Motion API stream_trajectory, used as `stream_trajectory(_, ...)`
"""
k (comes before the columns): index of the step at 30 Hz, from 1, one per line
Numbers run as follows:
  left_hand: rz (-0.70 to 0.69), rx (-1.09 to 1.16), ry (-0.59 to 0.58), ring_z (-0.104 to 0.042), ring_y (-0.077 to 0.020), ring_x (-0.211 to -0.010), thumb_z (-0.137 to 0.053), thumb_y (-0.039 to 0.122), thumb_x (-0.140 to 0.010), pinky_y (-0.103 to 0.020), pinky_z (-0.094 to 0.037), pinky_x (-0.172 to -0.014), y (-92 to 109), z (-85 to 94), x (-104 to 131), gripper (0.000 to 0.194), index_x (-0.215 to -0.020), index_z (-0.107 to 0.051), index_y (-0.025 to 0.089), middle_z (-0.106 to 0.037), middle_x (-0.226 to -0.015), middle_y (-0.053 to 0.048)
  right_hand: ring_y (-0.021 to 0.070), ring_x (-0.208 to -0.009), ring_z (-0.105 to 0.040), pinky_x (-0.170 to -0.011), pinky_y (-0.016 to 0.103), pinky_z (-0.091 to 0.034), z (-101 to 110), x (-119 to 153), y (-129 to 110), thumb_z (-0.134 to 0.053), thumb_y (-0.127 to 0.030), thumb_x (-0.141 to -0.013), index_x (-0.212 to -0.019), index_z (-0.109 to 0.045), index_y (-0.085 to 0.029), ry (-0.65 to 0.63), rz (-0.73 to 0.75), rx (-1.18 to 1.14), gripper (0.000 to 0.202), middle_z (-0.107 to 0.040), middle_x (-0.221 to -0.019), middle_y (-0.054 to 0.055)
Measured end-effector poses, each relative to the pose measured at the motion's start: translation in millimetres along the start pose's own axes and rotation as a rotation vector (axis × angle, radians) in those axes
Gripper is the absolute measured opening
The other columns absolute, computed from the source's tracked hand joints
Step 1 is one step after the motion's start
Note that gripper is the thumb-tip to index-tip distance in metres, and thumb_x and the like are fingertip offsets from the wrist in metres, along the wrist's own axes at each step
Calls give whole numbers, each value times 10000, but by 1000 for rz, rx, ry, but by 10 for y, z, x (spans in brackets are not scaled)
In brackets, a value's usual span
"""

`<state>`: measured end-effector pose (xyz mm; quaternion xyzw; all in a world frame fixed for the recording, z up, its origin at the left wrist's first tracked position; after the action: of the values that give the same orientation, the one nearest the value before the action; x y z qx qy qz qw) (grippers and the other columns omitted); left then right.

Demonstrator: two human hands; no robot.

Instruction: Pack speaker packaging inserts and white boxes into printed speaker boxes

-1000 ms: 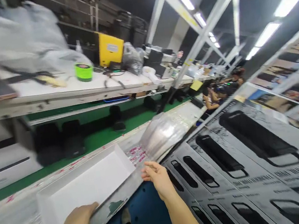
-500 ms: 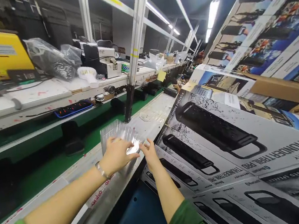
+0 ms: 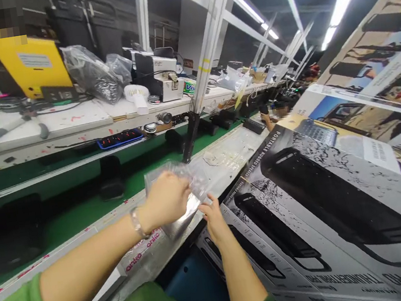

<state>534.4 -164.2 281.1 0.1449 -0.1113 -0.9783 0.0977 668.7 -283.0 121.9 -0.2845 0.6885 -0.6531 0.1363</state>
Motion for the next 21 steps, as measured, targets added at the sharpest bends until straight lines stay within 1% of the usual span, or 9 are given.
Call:
stream_trajectory(3, 70, 451, 61, -562, -147, -639, -479, 337, -879, -298, -430, -689, -175, 557, 357, 269, -695, -592, 175, -625, -666, -13, 305, -1388, -325, -1143, 480, -228, 101, 258, -355, -758, -394, -616, -1455, -267, -237, 7, 237, 185, 984, -338, -1511, 141)
stream_trajectory(5, 93, 877, -7, -493, -119, -558, -556, 396, -849, -254, -374, -574, -290, 725, 711, 279, -679, -587, 177, -586, -607, 7, 302, -1428, -260, -1167, 470, -191, 57, 491, -621, -792, -340, -615, -1462, -293, -297, -132, 461, 253, 985, -287, -1555, 73)
stream_trajectory(6, 94, 1048, -54, -474, -116, -545, -584, 409, -836, -252, -361, -561, -336, 718, 904, 277, -689, -595, 175, -573, -588, 7, 319, -1414, -287, -1147, 476, -243, -17, 598, -706, -814, -316, -599, -1451, -336, -317, -243, 494, 267, 978, -334, -1535, 61)
stream_trajectory(9, 148, 1436, -23, -461, -116, -530, -659, 446, -795, -267, -367, -583, -481, 392, 1484, 308, -705, -599, 158, -541, -533, 4, 338, -1085, -580, -876, 449, -492, -466, 832, -616, -832, -336, -598, -1280, -581, -283, -619, 313, 256, 728, -648, -1175, 106)
stream_trajectory(12, 344, 1741, 353, -524, -139, -636, -598, 620, -788, -286, -405, -650, -702, -121, 2082, 463, -804, -593, 158, -588, -665, -31, 204, -697, -589, -698, 358, -504, -1134, 1026, -61, -781, -432, -682, -1099, -674, -225, -743, 83, 124, 477, -642, -733, 31)
stream_trajectory(15, 515, 1585, 515, -528, -133, -731, -674, 598, -734, -294, -425, -707, -865, -488, 2725, 506, -1007, -545, 192, -611, -936, -50, 168, -683, -591, -764, 344, -510, -1740, 1247, 580, -727, -520, -734, -1160, -614, -210, -682, -128, 12, 538, -630, -714, 3)
stream_trajectory(17, 668, 1270, 540, -471, -102, -661, -722, 436, -736, -265, -397, -653, -925, -580, 3142, 375, -925, -504, 195, -568, -830, -2, 210, -844, -645, -883, 387, -502, -2000, 1310, 883, -700, -578, -731, -1214, -565, -198, -677, -147, 77, 629, -693, -897, 63)
stream_trajectory(19, 840, 986, 640, -454, -106, -627, -645, 369, -793, -262, -389, -620, -995, -574, 3523, 257, -865, -464, 201, -502, -716, 29, 274, -1111, -599, -1037, 435, -417, -2136, 1222, 1076, -709, -589, -703, -1257, -533, -180, -615, 31, 272, 711, -656, -1171, 140)
stream_trajectory(21, 1005, 778, 751, -493, -123, -640, -570, 383, -825, -273, -422, -630, -1113, -540, 3854, 233, -918, -452, 206, -500, -714, 29, 329, -1309, -454, -1133, 458, -300, -2187, 1014, 1221, -738, -574, -651, -1283, -515, -152, -505, 234, 493, 792, -533, -1367, 185)
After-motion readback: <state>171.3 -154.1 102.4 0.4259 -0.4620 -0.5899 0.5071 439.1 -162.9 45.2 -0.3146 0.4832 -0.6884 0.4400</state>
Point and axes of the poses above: each hand's wrist, its own x-axis away from the middle knuckle, its own z-axis out of the back of the hand, y = z × x, the point moved 1 cm from there along -x, towards the middle knuckle
